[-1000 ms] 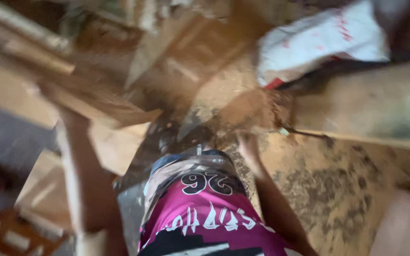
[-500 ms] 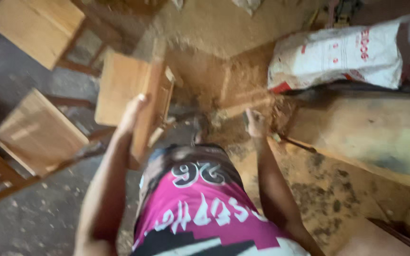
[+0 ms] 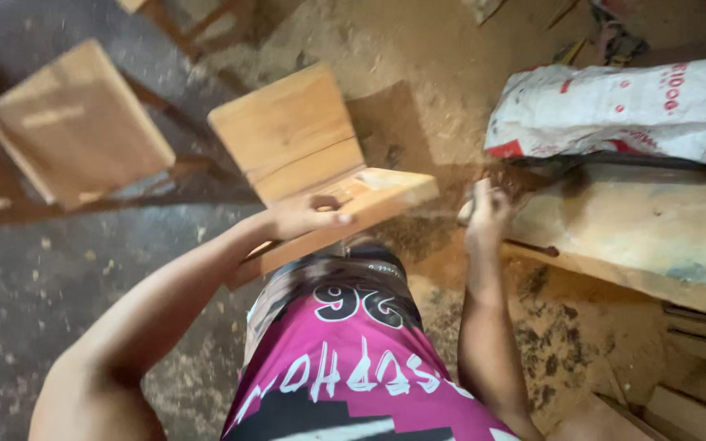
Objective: The person is sanding a wooden chair with a sanding block. They work on the legs and the seat of the chair, then lift the chair to sand the backrest slats and frame.
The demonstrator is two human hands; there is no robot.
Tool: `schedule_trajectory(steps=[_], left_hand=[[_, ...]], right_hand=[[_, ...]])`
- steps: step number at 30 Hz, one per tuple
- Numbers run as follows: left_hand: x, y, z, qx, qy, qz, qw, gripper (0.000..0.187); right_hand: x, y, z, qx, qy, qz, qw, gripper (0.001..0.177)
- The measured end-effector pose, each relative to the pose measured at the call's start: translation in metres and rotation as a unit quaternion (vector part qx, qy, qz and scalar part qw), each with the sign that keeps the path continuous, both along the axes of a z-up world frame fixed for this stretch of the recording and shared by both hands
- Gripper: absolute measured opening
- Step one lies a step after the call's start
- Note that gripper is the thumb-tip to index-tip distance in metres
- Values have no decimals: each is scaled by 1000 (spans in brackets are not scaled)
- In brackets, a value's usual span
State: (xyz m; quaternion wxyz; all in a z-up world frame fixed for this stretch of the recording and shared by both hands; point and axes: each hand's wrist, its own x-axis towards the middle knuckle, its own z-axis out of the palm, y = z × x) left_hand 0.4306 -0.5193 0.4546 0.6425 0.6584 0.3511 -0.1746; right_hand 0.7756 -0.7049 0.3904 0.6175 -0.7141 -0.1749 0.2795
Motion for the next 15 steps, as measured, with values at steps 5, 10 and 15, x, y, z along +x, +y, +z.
schedule_trajectory(steps=[5,10,15], left_hand=[[-38,-31,55,11,-55,-27,998,95],[-74,-47,106,275,-14,-191,942,70],[-97,-74,116,405,-26,-111,907,51]], right_hand=[[-80,-2,106,47,-3,93,995,24],[-118,-24,130,-41,-6,198,979,22],[-124,-77,125,-40,19,154,987,20]])
